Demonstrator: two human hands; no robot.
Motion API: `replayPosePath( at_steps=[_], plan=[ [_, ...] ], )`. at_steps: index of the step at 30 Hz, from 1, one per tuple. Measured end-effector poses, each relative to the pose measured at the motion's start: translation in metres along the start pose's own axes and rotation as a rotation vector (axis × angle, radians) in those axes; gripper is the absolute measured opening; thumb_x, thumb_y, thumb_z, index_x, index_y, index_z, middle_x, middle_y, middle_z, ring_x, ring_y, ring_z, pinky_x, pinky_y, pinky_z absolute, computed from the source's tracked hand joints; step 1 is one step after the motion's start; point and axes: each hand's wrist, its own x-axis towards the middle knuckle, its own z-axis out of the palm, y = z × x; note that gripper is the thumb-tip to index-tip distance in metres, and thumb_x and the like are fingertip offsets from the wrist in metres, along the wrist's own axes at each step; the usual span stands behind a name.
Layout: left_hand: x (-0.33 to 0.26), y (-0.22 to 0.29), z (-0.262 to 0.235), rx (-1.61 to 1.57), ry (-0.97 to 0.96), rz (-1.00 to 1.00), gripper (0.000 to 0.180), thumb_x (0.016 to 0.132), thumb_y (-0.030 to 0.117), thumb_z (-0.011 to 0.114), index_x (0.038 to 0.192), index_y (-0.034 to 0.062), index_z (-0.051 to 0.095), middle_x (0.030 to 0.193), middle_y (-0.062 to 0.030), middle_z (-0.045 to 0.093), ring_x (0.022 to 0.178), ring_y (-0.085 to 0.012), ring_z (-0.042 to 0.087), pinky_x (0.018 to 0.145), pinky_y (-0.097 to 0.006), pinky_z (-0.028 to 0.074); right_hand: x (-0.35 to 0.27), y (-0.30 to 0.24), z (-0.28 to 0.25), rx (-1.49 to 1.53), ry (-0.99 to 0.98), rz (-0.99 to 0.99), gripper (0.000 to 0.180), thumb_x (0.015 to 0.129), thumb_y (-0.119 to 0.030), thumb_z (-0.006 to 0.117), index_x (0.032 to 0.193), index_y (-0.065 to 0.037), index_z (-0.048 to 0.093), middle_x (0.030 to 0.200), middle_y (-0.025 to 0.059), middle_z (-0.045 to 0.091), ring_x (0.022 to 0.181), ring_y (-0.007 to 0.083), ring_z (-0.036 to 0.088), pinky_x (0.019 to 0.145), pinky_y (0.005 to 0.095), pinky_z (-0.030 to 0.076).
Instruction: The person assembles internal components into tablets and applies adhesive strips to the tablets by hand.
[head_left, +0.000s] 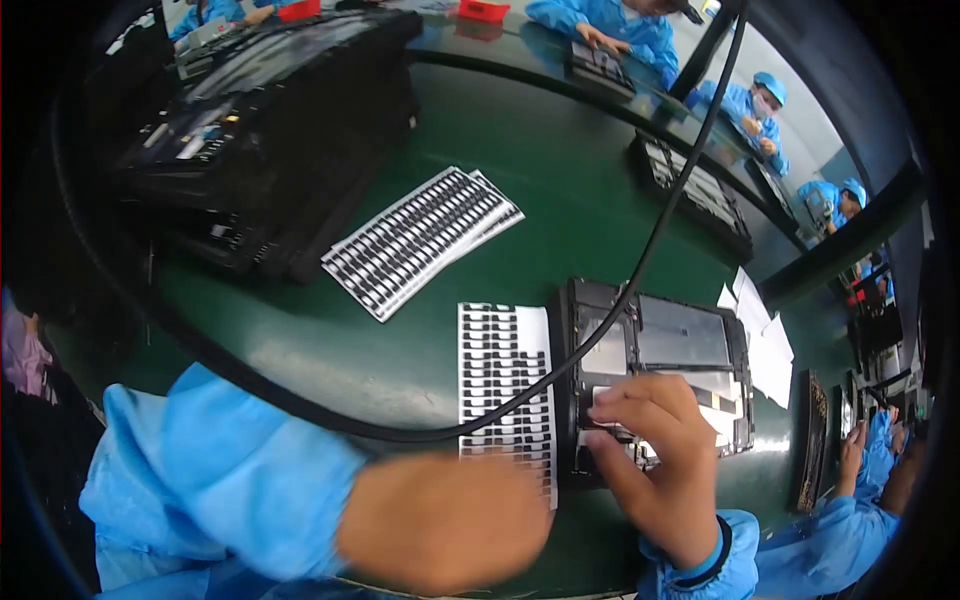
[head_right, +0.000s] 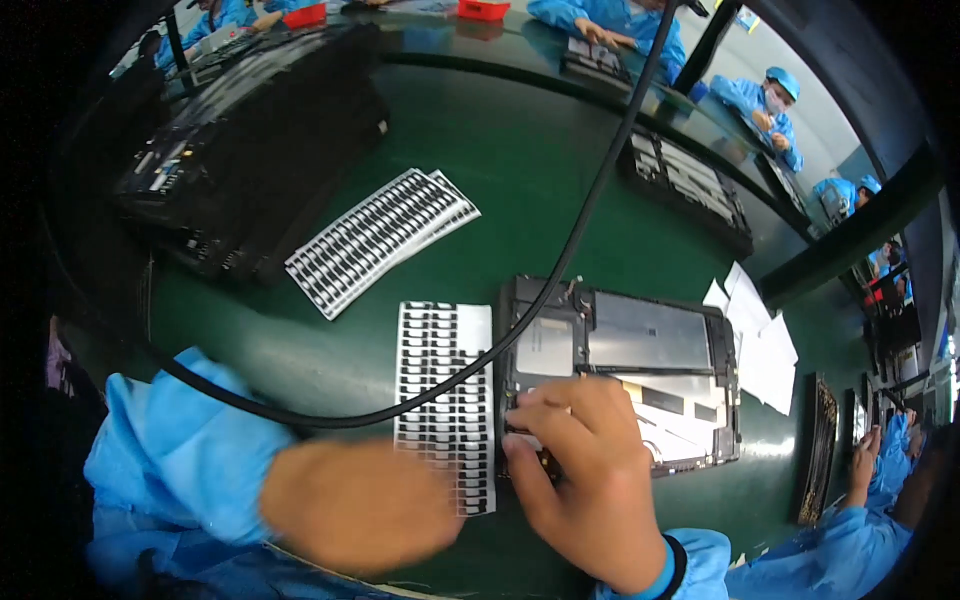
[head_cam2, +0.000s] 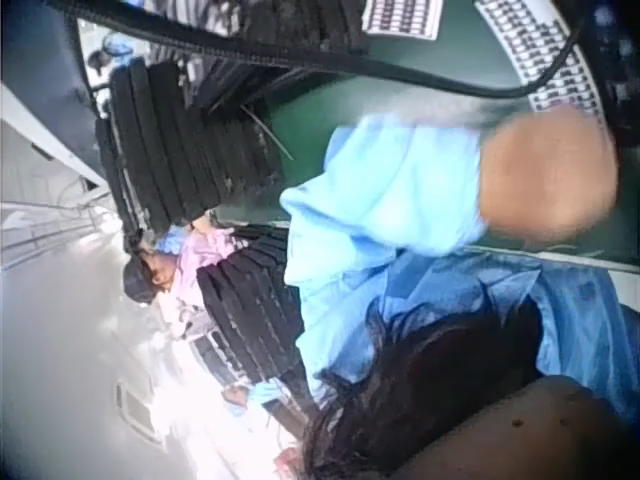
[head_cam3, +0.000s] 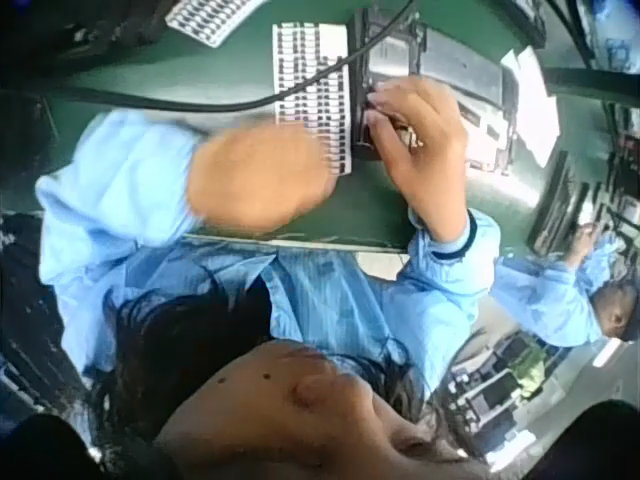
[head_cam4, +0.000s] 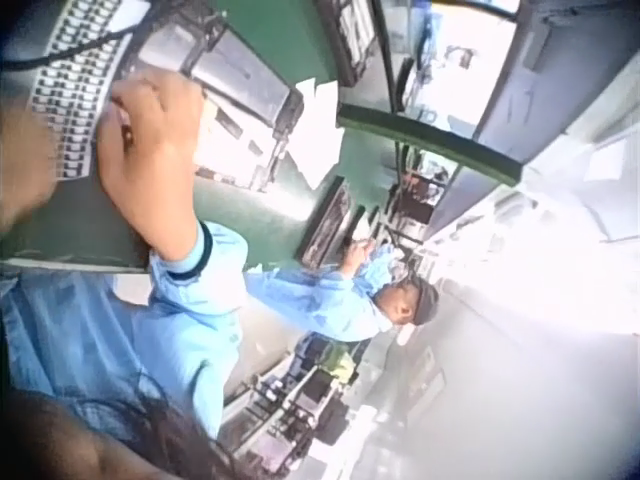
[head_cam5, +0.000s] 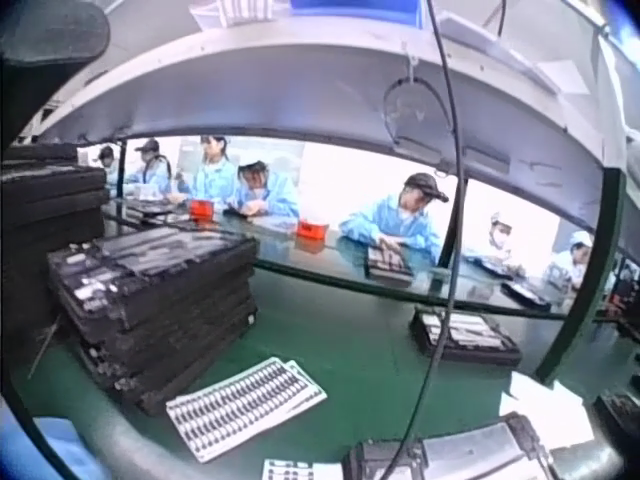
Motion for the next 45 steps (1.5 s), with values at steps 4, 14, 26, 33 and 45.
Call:
replayPosePath(
  at_steps=[4,14,26,33,45],
  plan=[
    [-0.005,-0.017,0.004,0.158,-0.022,-0.259,0.036,0.069,0.020,0.060,0.095,-0.0043,0.054,0.106,-0.0210,0.048,0.100,-0.0331,0.048,0.085,-0.040,0.039,0.027,-0.004,0.024,-0.159,0.157,-0.119,0.008,0.059,0.003,0.060,0.066,0.002,0.057,0.091,0.0166,0.053,0.087,0.0330,0.048,0.073,0.0379,0.040],
    [-0.010,-0.035,0.009,0.024,0.116,-0.427,0.055,0.065,0.027,0.065,0.106,-0.0066,0.049,0.113,-0.0258,0.043,0.107,-0.0400,0.041,0.089,-0.045,0.036,0.044,-0.008,0.056,-0.585,0.177,-0.103,0.009,0.056,-0.004,0.060,0.059,0.004,0.056,0.100,0.0196,0.051,0.099,0.0346,0.044,0.088,0.0473,0.030],
    [-0.003,-0.035,0.004,0.100,0.022,-0.488,0.053,0.068,0.027,0.063,0.108,-0.0041,0.048,0.112,-0.0252,0.044,0.110,-0.0381,0.040,0.093,-0.044,0.032,0.019,-0.027,0.062,-0.160,0.280,-0.146,0.009,0.057,-0.001,0.055,0.064,0.003,0.051,0.097,0.0200,0.049,0.092,0.0323,0.046,0.078,0.0406,0.034],
    [0.023,-0.016,0.000,0.156,0.033,-0.240,0.047,0.063,0.016,0.068,0.103,-0.0027,0.052,0.111,-0.0233,0.048,0.107,-0.0363,0.045,0.090,-0.047,0.036,-0.078,-0.017,-0.045,0.091,0.197,0.128,0.012,0.062,0.001,0.063,0.072,0.001,0.058,0.101,0.0194,0.054,0.094,0.0300,0.052,0.079,0.0361,0.042],
    [0.151,-0.037,0.062,0.115,-0.004,0.344,0.031,0.068,0.010,0.048,0.091,-0.0083,0.056,0.101,-0.0175,0.053,0.088,-0.0260,0.054,0.078,-0.031,0.045,-0.102,0.097,-0.079,0.316,0.305,0.467,0.004,0.064,-0.005,0.056,0.065,-0.002,0.054,0.120,0.0172,0.044,0.119,0.0323,0.030,0.100,0.0400,0.017]
  ],
)
